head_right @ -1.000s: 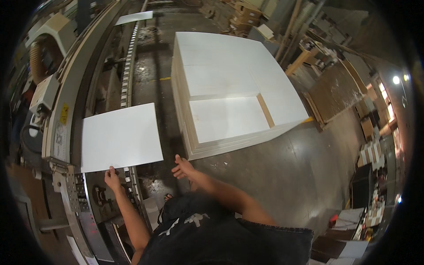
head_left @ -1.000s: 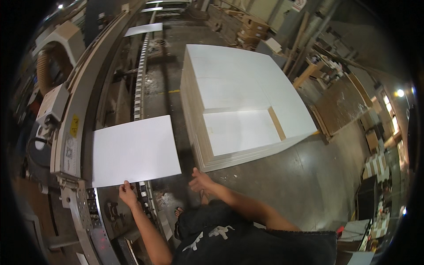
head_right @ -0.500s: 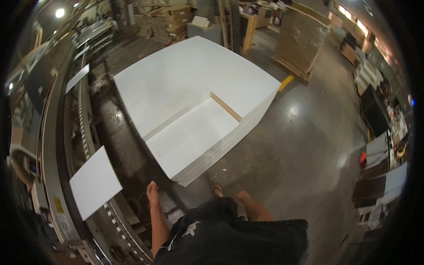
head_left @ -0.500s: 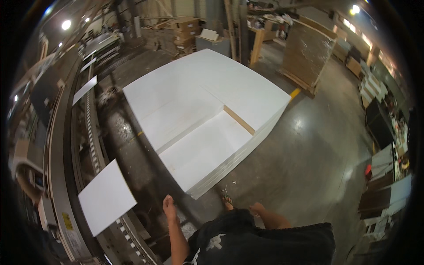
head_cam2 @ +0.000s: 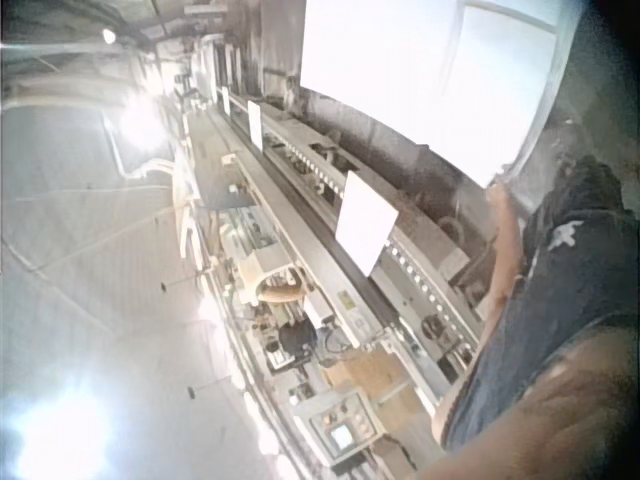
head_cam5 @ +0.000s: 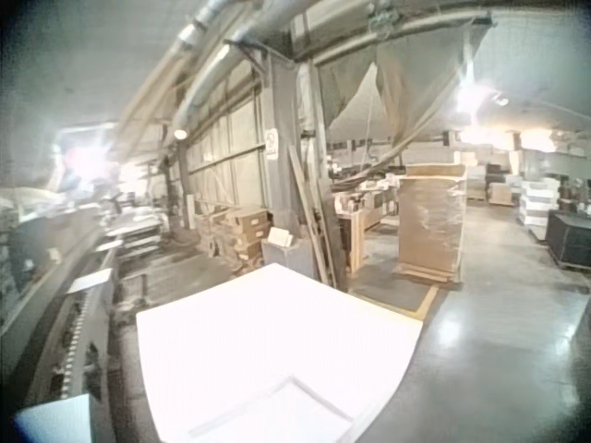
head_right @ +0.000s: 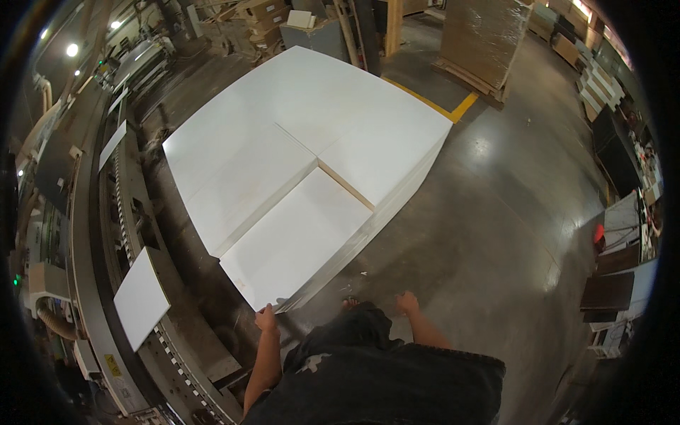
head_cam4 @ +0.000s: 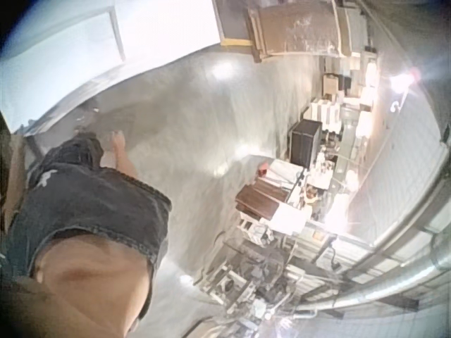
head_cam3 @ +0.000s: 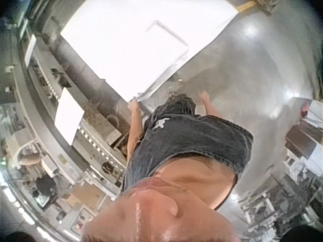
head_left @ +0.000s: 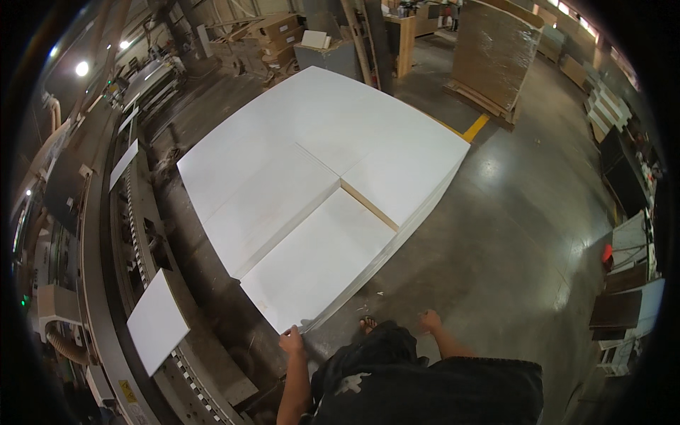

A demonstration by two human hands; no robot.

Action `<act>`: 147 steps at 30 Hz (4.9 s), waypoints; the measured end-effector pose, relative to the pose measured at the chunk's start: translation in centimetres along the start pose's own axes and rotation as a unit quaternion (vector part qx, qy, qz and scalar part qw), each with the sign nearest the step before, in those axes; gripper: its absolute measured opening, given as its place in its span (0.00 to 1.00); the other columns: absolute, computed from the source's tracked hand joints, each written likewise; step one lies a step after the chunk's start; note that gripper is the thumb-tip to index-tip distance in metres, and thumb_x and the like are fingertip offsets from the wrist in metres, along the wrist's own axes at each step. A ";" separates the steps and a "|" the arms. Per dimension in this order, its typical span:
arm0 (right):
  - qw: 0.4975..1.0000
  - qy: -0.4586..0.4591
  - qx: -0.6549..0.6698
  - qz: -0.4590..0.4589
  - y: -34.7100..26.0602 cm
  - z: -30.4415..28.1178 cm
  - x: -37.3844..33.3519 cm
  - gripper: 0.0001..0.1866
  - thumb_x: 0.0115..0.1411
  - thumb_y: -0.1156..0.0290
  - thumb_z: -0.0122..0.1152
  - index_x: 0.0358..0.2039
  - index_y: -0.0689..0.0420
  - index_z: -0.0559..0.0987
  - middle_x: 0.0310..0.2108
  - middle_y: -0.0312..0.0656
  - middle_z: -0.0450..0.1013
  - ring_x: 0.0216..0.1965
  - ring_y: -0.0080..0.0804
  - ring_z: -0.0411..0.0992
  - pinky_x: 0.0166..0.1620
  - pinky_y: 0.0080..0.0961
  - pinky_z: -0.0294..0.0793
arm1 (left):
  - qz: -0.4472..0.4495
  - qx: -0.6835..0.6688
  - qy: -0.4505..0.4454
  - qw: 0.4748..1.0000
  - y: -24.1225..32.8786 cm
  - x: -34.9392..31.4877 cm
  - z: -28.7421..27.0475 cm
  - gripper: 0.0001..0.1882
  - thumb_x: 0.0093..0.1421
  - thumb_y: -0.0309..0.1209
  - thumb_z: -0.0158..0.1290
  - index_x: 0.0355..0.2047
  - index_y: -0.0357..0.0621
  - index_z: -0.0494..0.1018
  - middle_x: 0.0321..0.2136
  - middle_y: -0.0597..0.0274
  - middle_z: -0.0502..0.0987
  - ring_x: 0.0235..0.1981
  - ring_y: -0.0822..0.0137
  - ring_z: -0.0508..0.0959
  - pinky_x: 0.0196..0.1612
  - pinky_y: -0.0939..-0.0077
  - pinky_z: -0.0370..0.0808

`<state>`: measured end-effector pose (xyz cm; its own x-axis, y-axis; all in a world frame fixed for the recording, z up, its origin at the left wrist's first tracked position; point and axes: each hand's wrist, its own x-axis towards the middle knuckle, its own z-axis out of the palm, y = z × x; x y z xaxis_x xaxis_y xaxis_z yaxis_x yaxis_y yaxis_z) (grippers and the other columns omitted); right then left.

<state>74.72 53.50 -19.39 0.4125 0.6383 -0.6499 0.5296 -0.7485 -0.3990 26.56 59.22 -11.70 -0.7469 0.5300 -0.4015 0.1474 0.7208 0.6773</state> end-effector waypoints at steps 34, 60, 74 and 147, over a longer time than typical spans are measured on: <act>0.930 -0.110 0.024 -0.351 -19.1 11.6 -11.5 0.31 0.68 0.49 0.52 0.31 0.71 0.80 0.29 0.53 0.79 0.32 0.45 0.77 0.41 0.40 0.74 | -0.083 -0.473 0.338 0.809 -21.4 -27.5 -29.2 0.19 0.67 0.27 0.51 0.54 0.27 0.64 0.30 0.57 0.77 0.28 0.66 0.80 0.33 0.68 0.81; 0.726 -0.592 -0.235 -0.261 -8.9 19.9 -54.9 0.24 0.68 0.66 0.50 0.57 0.70 0.63 0.43 0.55 0.75 0.37 0.46 0.80 0.33 0.36 0.86 | -0.139 -0.374 0.415 0.818 -41.2 -28.3 -38.3 0.17 0.62 0.35 0.52 0.41 0.29 0.75 0.32 0.44 0.81 0.35 0.48 0.81 0.41 0.60 0.75; 0.755 -0.569 -0.164 -0.283 -8.0 25.2 -54.6 0.23 0.69 0.71 0.49 0.59 0.68 0.57 0.49 0.56 0.70 0.40 0.49 0.79 0.30 0.42 0.86 | -0.169 -0.331 0.429 0.823 -41.8 -26.4 -41.4 0.13 0.62 0.34 0.52 0.36 0.33 0.74 0.28 0.44 0.77 0.32 0.48 0.78 0.36 0.60 0.72; 0.983 0.043 -0.100 -0.147 -6.5 -5.2 -2.3 0.20 0.60 0.54 0.55 0.36 0.60 0.80 0.41 0.54 0.78 0.45 0.58 0.75 0.49 0.47 0.74 | -0.161 -0.200 -0.001 0.966 -3.8 1.5 0.7 0.12 0.53 0.27 0.63 0.35 0.36 0.72 0.36 0.49 0.77 0.31 0.54 0.79 0.30 0.60 0.78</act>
<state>74.19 57.87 -11.89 0.2765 0.8411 -0.4649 0.7666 -0.4848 -0.4210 25.28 57.57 -15.30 -0.7111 0.3079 -0.6320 -0.3551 0.6186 0.7009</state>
